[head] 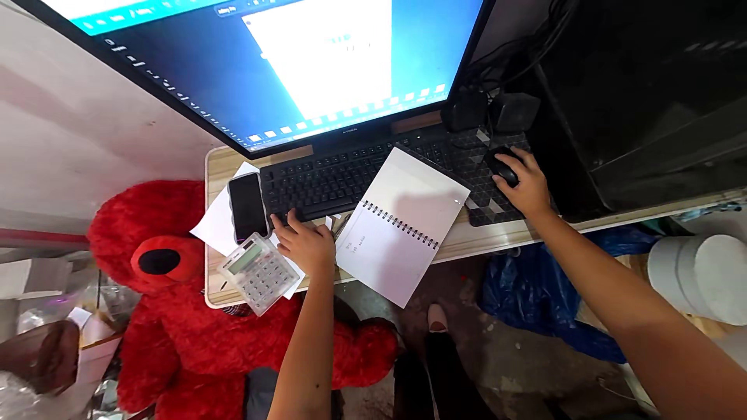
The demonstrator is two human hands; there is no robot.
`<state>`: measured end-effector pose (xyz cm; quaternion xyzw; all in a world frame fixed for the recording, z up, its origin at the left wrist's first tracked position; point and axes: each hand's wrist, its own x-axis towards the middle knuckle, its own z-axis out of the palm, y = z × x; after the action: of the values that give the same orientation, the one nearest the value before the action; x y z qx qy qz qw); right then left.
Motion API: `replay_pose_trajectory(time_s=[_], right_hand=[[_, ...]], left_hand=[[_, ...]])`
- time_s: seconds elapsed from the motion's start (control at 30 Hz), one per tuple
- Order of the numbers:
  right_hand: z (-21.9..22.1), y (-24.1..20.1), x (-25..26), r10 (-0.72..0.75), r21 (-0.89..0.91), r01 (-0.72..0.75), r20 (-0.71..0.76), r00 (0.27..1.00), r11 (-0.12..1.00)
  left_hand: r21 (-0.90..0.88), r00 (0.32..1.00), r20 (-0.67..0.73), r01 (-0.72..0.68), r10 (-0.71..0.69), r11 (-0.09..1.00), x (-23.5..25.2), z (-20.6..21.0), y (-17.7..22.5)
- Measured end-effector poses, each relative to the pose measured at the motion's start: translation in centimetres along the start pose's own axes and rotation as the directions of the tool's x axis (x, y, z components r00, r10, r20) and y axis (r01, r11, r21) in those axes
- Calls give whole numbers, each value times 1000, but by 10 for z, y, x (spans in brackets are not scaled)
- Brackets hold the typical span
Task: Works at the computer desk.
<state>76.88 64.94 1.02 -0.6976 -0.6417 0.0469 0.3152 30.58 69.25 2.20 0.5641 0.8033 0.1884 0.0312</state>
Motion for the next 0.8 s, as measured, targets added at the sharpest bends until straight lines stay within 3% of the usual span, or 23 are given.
replay_pose_trajectory(time_s=[0.8], right_hand=[[1,-2,1,-11,19,12,-11,1000,1000]], left_hand=[[-21,1000,-2,-5,5,1000,-1,-1,1]])
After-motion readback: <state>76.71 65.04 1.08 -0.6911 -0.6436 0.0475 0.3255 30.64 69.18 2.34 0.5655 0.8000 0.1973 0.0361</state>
